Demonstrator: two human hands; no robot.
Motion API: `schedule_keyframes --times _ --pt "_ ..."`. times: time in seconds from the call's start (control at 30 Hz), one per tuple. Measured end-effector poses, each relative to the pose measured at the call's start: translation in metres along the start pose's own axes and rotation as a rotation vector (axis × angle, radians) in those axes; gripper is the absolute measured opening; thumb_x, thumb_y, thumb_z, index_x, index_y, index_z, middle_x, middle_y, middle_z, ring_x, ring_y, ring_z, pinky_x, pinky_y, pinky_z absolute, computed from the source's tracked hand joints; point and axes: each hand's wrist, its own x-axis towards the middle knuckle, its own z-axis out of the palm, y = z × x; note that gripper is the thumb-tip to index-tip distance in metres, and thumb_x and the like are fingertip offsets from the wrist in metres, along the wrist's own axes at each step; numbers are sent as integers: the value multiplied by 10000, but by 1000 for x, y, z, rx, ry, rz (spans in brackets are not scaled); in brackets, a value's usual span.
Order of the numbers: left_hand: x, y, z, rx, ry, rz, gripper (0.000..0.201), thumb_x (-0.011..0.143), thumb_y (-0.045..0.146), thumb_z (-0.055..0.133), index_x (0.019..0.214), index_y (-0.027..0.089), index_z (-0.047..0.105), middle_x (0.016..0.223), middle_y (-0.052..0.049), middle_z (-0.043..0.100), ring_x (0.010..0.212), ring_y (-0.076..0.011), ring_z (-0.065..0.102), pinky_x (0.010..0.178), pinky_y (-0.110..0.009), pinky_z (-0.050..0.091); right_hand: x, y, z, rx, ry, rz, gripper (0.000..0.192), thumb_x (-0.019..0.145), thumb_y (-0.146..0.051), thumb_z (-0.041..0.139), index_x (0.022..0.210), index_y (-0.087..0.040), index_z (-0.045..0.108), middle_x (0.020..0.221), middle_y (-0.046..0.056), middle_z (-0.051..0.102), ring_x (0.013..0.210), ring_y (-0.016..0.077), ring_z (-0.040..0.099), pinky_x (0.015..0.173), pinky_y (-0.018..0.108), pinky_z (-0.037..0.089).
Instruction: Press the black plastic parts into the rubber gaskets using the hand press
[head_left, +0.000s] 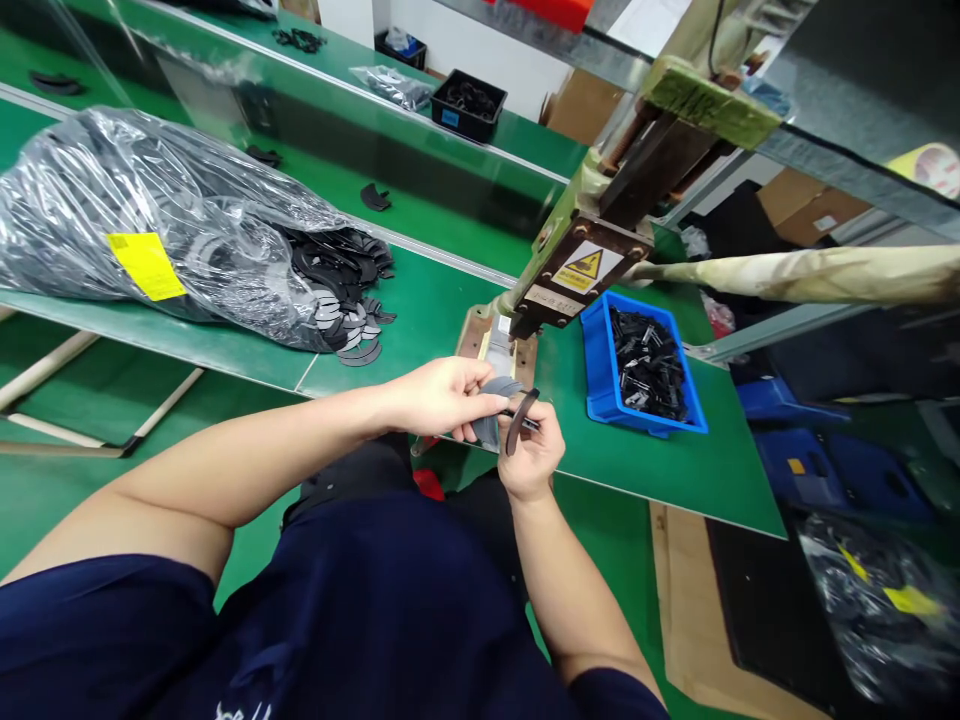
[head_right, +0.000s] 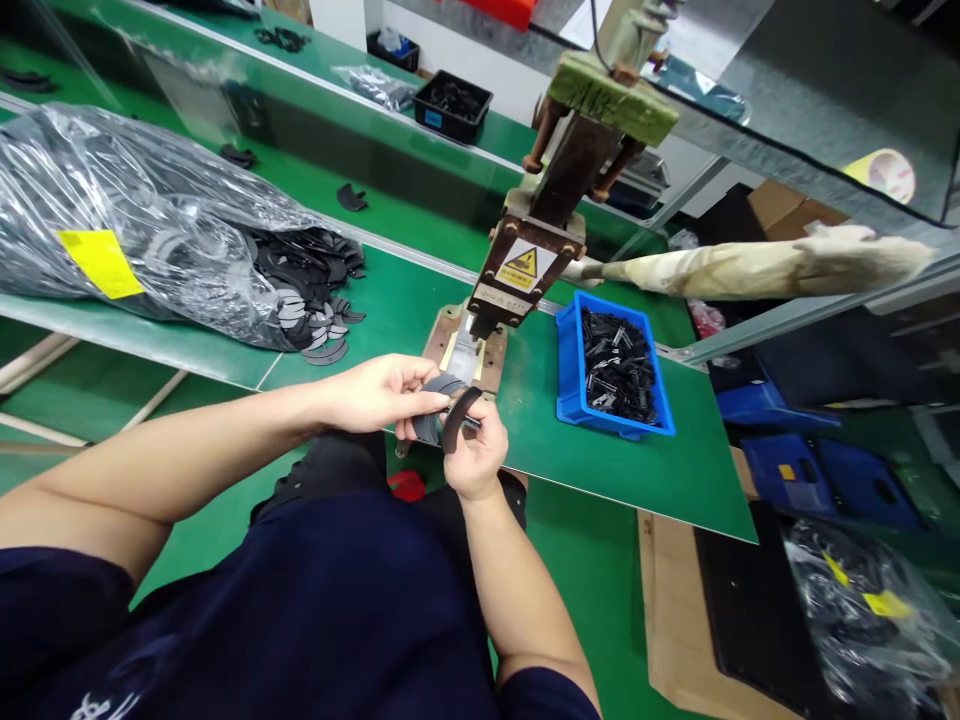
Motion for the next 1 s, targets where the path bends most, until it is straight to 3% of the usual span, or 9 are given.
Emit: schedule_keyframes --times 0.2,0.37,0.43,0.53,0.6,0.67,0.77,0.9,1.0 --pt "11 -3 -10 -124 -151 -99 504 812 604 866 920 175 623 660 -28 717 487 -144 679 439 -196 485 -3 -1 -2 -84 -46 -25 107 967 -347 653 975 -251 605 878 -4 696 802 140 674 764 312 575" --pt "18 -12 -24 -57 -71 -61 481 830 592 853 870 181 607 637 -10 679 485 -140 652 498 -243 532 8 -4 -15 -213 -171 -55 177 976 -322 634 1140 -257 654 1007 40 763 894 172 724 835 354 606" --pt "16 -14 -25 16 3 -1 444 860 567 831 886 183 609 674 -10 678 521 -137 643 528 -255 529 12 -6 -19 -261 -208 -95 192 972 -324 633 1147 -256 673 1030 55 772 926 184 729 875 376 610" --pt "9 -12 -21 247 285 224 352 890 484 815 954 189 632 854 -27 692 714 -138 645 655 -258 525 15 -8 -22 -319 -243 -142 161 967 -335 629 1091 -248 684 1020 73 767 937 198 723 873 394 611" --pt "4 -10 -17 456 393 355 300 891 446 810 928 198 643 915 -26 656 812 -149 609 731 -264 506 17 -9 -22 -346 -266 -159 142 966 -331 627 1062 -240 679 994 78 761 916 200 716 846 391 607" --pt "3 -11 -13 601 351 398 279 915 424 773 831 200 630 879 -19 601 803 -155 561 730 -271 471 18 -9 -21 -357 -291 -175 121 963 -316 631 1040 -235 676 955 70 753 874 190 704 816 378 598" --pt "6 -18 -12 617 282 380 327 956 393 708 732 198 570 811 0 523 727 -141 492 676 -275 416 18 -10 -21 -350 -312 -198 90 956 -295 641 1013 -238 682 910 53 744 841 177 695 799 366 592" --pt "10 -27 -12 411 301 299 313 896 428 793 836 207 581 825 22 542 714 -122 499 658 -251 428 15 -8 -21 -330 -303 -198 113 956 -289 640 1049 -247 690 945 56 762 875 184 720 818 378 611" --pt "11 -32 -17 166 176 161 380 874 521 816 957 206 619 819 24 612 675 -113 556 602 -229 462 14 -3 -22 -313 -289 -175 134 950 -285 654 1075 -253 692 975 56 766 894 185 731 824 374 621"
